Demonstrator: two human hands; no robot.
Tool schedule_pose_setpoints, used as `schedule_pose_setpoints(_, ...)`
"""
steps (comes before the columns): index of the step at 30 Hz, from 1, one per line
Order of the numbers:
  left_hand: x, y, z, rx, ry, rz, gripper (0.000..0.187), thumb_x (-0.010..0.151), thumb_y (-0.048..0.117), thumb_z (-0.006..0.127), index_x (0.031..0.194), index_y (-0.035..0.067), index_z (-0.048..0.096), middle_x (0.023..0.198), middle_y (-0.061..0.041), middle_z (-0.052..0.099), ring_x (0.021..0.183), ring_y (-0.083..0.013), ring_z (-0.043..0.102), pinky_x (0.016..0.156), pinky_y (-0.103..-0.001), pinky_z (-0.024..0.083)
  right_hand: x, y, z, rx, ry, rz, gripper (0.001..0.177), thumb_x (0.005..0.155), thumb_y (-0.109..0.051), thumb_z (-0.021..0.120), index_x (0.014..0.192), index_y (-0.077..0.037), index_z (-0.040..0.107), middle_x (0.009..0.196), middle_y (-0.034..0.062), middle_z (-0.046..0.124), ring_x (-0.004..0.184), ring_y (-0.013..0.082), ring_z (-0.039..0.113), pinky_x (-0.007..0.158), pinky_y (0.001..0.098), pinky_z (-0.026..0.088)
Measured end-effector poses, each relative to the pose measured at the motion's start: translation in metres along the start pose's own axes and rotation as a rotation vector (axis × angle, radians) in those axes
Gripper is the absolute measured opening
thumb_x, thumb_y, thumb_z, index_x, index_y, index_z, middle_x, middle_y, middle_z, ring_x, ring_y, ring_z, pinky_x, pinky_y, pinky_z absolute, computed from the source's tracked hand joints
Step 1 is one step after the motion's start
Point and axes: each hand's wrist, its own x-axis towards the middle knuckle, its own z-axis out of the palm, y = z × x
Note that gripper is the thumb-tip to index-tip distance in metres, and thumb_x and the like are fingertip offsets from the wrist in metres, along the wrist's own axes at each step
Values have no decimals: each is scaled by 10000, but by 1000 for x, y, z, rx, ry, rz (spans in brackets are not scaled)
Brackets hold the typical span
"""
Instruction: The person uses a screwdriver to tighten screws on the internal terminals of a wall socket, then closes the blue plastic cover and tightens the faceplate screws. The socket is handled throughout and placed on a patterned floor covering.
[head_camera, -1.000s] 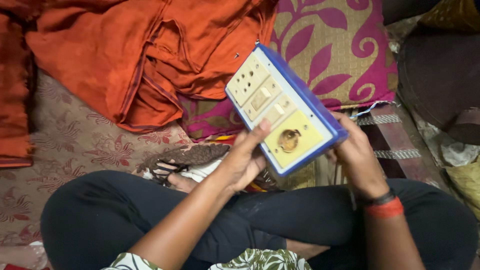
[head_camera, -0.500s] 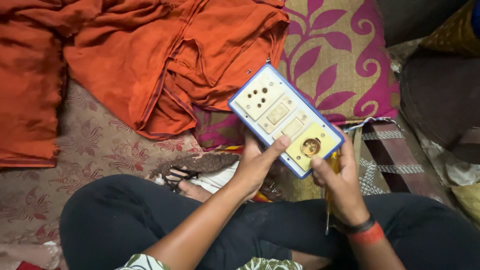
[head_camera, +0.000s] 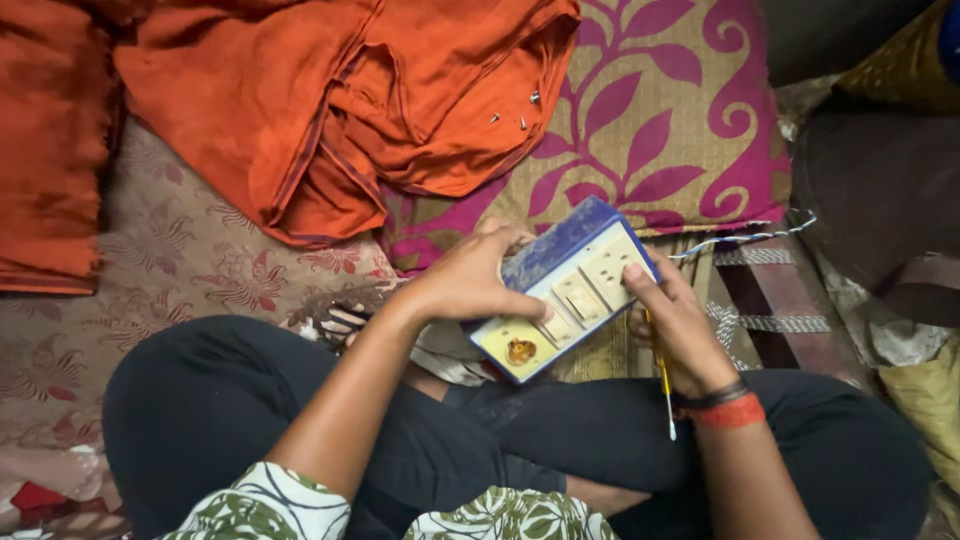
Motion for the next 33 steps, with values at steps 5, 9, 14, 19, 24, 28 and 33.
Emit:
schedule_pose_setpoints(5, 11, -12, -4, -77, 134, -176, 985, 671, 608, 832, 1411, 31, 532, 1367, -179, 609, 1253, -285, 606, 1030, -393, 480, 16, 17, 5, 126, -52, -29, 456, 977, -421, 651, 1293, -109, 546, 796, -71, 446, 535, 28, 365, 460, 200, 311)
schedule_pose_setpoints(9, 6, -10, -19, -283, 155, -272, 878, 787, 574, 774, 1453, 56, 529, 1334, -155, 683, 1226, -217, 660, 1045, -349, 497, 17, 22, -2, 347, 11, -48, 450, 963, -461, 626, 1270, -134, 588, 867, -63, 544, 529, 17, 374, 461, 185, 321)
schedule_pose_setpoints(14, 10, 13, -8, -836, 296, 160, 833, 914, 350, 753, 1542, 34, 307, 1300, -141, 638, 1176, -185, 632, 1012, -325, 528, 5, 13, -13, 507, -74, -262, 494, 1004, -525, 592, 1267, -108, 561, 1030, -48, 622, 555, 21, 382, 491, 182, 324)
schedule_pose_setpoints(19, 12, -1, -18, -888, 251, -112, 639, 910, 345, 694, 1416, 12, 492, 1109, -109, 695, 984, -160, 669, 851, -310, 547, 3, 9, -19, 232, -216, -69, 668, 933, -677, 513, 1230, -87, 609, 785, -13, 581, 502, 45, 415, 437, 204, 329)
schedule_pose_setpoints(24, 5, -11, -17, -733, 189, -278, 518, 887, 365, 675, 1278, 33, 604, 1082, -64, 717, 965, -120, 678, 841, -262, 537, 24, 13, -7, 127, -127, 95, 887, 969, -835, 385, 1228, -20, 620, 704, 6, 540, 449, 48, 418, 386, 209, 303)
schedule_pose_setpoints(28, -3, -3, -16, -830, 20, -187, 497, 916, 359, 658, 1273, 13, 635, 1058, -61, 691, 943, -129, 644, 817, -280, 513, 36, 1, -3, 445, -90, 258, 695, 984, -597, 418, 1347, -16, 538, 1004, 116, 705, 599, 97, 626, 530, 219, 504)
schedule_pose_setpoints(33, -3, 13, -10, -734, 49, -124, 478, 920, 363, 642, 1264, 31, 630, 1074, -43, 684, 979, -109, 641, 858, -272, 520, 36, -26, -18, 386, -201, -159, 500, 964, -282, 689, 1390, -68, 537, 1090, 25, 720, 546, 0, 445, 478, 158, 378)
